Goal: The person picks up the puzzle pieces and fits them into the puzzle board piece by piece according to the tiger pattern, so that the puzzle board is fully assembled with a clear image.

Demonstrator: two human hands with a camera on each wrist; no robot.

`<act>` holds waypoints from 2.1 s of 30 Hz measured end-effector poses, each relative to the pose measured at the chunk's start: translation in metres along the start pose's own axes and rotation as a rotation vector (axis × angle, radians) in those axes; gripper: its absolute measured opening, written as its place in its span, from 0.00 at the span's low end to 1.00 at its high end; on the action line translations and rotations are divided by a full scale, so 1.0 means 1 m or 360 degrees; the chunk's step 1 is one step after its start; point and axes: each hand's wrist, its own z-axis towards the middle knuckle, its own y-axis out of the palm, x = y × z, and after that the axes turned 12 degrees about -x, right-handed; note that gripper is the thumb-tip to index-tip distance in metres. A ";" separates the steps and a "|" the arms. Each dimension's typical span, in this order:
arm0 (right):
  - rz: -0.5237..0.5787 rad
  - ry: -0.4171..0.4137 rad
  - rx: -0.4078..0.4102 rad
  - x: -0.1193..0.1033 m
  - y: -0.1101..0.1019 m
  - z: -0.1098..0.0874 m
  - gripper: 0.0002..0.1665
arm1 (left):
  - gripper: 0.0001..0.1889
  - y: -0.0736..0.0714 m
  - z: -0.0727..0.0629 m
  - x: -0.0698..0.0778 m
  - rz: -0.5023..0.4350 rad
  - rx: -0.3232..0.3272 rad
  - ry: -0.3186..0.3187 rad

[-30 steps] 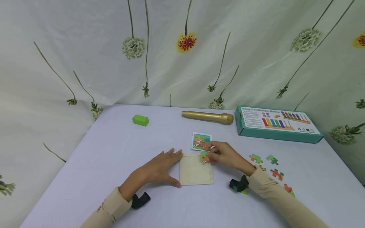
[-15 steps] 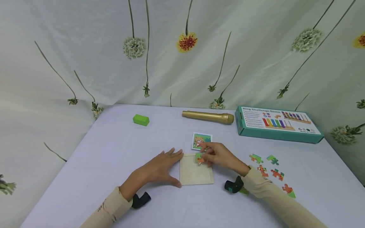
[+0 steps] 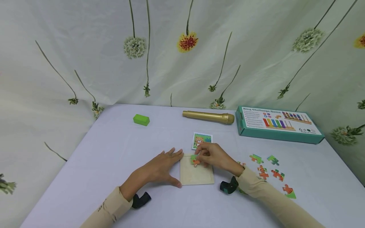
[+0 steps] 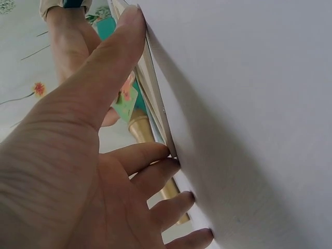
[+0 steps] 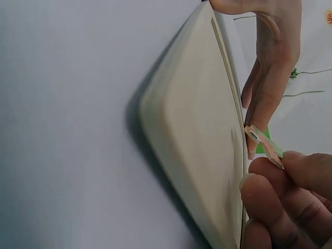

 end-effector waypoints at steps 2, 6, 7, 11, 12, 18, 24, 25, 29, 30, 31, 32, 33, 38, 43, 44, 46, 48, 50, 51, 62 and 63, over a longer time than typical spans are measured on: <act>-0.0012 0.0012 0.0008 -0.001 0.001 0.002 0.05 | 0.58 0.000 -0.001 0.000 -0.0008 0.0001 0.0003; -0.0034 0.0014 0.0026 -0.002 0.003 0.004 0.06 | 0.58 -0.001 -0.001 0.000 -0.0013 -0.0003 0.0004; -0.0037 0.0014 0.0028 -0.003 0.004 0.005 0.06 | 0.58 -0.001 -0.001 0.000 -0.0015 -0.0004 0.0004; -0.0053 0.0003 0.0032 -0.004 0.005 0.008 0.06 | 0.58 -0.001 -0.002 0.001 -0.0019 -0.0007 0.0002; -0.0059 -0.0004 0.0028 -0.004 0.006 0.009 0.06 | 0.58 -0.001 -0.002 0.001 -0.0021 -0.0009 0.0000; -0.0067 -0.0036 0.0012 -0.005 0.009 0.014 0.05 | 0.58 -0.001 -0.001 0.001 -0.0020 -0.0004 0.0017; -0.0046 -0.0022 0.0003 -0.002 0.011 0.019 0.05 | 0.58 0.000 0.000 -0.001 0.0000 0.0007 0.0024; -0.0044 -0.0022 0.0000 -0.001 0.011 0.019 0.05 | 0.58 0.000 0.000 -0.001 -0.0001 0.0008 0.0024; -0.0038 -0.0019 -0.0011 -0.001 0.011 0.021 0.05 | 0.58 0.000 0.000 0.000 -0.0004 0.0004 0.0015; -0.0042 -0.0017 -0.0014 -0.001 0.011 0.021 0.05 | 0.58 0.001 0.000 0.000 -0.0004 0.0002 0.0009; -0.0047 -0.0013 -0.0015 -0.001 0.011 0.021 0.05 | 0.58 0.001 0.000 0.000 -0.0004 0.0003 0.0006; -0.0052 -0.0009 -0.0014 -0.002 0.011 0.021 0.04 | 0.58 0.001 0.000 0.000 -0.0003 0.0004 0.0001; -0.0061 -0.0005 -0.0013 -0.002 0.012 0.022 0.04 | 0.58 0.001 0.000 0.000 -0.0003 0.0005 -0.0006; -0.0095 0.0029 -0.0009 -0.003 0.012 0.022 0.03 | 0.58 0.001 0.001 0.000 -0.0001 0.0007 -0.0028; -0.0125 0.0036 -0.0018 -0.005 0.012 0.023 0.02 | 0.59 0.001 0.001 0.000 0.0007 -0.0003 -0.0043; -0.0133 0.0038 -0.0020 -0.005 0.012 0.024 0.02 | 0.59 0.001 0.001 0.000 0.0010 -0.0005 -0.0048; -0.0150 0.0043 -0.0021 -0.006 0.012 0.025 0.02 | 0.59 0.001 0.001 0.000 0.0016 -0.0007 -0.0052; -0.0179 0.0033 -0.0016 -0.007 0.013 0.026 0.02 | 0.58 0.001 0.001 -0.001 0.0019 -0.0005 -0.0055; -0.0218 0.0022 -0.0011 -0.007 0.014 0.027 0.02 | 0.58 0.001 0.001 -0.001 0.0020 0.0001 -0.0058; -0.0241 0.0019 -0.0007 -0.008 0.014 0.027 0.02 | 0.58 0.001 0.001 -0.001 0.0020 0.0006 -0.0057; -0.0303 0.0078 0.0025 -0.011 0.016 0.029 0.02 | 0.58 0.002 0.002 -0.001 0.0015 0.0012 -0.0065; -0.0309 0.0078 0.0031 -0.011 0.017 0.029 0.03 | 0.58 0.002 0.002 -0.001 0.0012 0.0012 -0.0064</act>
